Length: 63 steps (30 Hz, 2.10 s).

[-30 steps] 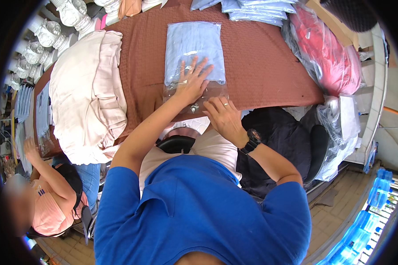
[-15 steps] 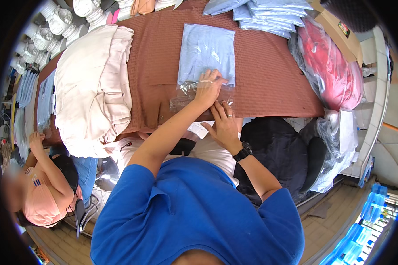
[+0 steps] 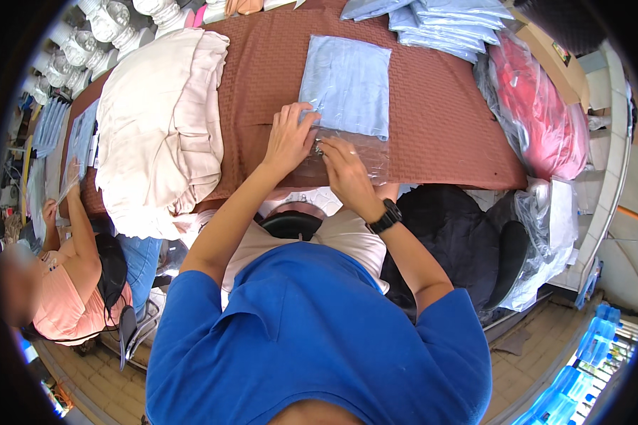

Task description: The person folds a light blue collared shirt, attaches a price tag and a card, and then places the folded shirt into a clear plastic bag.

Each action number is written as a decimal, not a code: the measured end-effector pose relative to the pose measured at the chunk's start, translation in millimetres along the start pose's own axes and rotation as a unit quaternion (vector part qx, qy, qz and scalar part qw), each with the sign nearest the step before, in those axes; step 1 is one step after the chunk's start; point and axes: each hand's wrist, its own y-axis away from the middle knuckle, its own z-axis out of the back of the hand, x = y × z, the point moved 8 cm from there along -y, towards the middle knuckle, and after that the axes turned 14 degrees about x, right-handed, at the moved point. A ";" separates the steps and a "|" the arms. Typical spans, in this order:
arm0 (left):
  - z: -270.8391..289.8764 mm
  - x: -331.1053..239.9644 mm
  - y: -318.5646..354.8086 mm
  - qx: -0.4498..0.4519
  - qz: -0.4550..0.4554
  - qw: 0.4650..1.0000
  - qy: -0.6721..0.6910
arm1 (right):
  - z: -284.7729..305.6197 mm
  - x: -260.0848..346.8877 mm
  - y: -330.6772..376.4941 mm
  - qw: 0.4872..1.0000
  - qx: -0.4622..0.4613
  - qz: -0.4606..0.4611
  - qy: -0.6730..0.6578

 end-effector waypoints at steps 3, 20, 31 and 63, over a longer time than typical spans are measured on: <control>-6.5 17.2 -4.8 0.013 0.005 1.000 0.020 | -9.2 1.4 -20.3 1.000 0.004 0.016 0.015; -2.7 26.9 2.6 -0.052 0.141 0.981 0.123 | -33.2 -49.1 -37.1 0.976 0.064 -0.061 0.201; -11.1 37.2 2.1 -0.041 0.136 0.973 0.180 | -36.3 -70.1 -47.2 0.986 0.008 -0.058 0.159; -2.2 38.3 14.3 -0.101 0.148 0.973 0.145 | -52.0 -62.2 -49.6 0.977 0.114 -0.038 0.178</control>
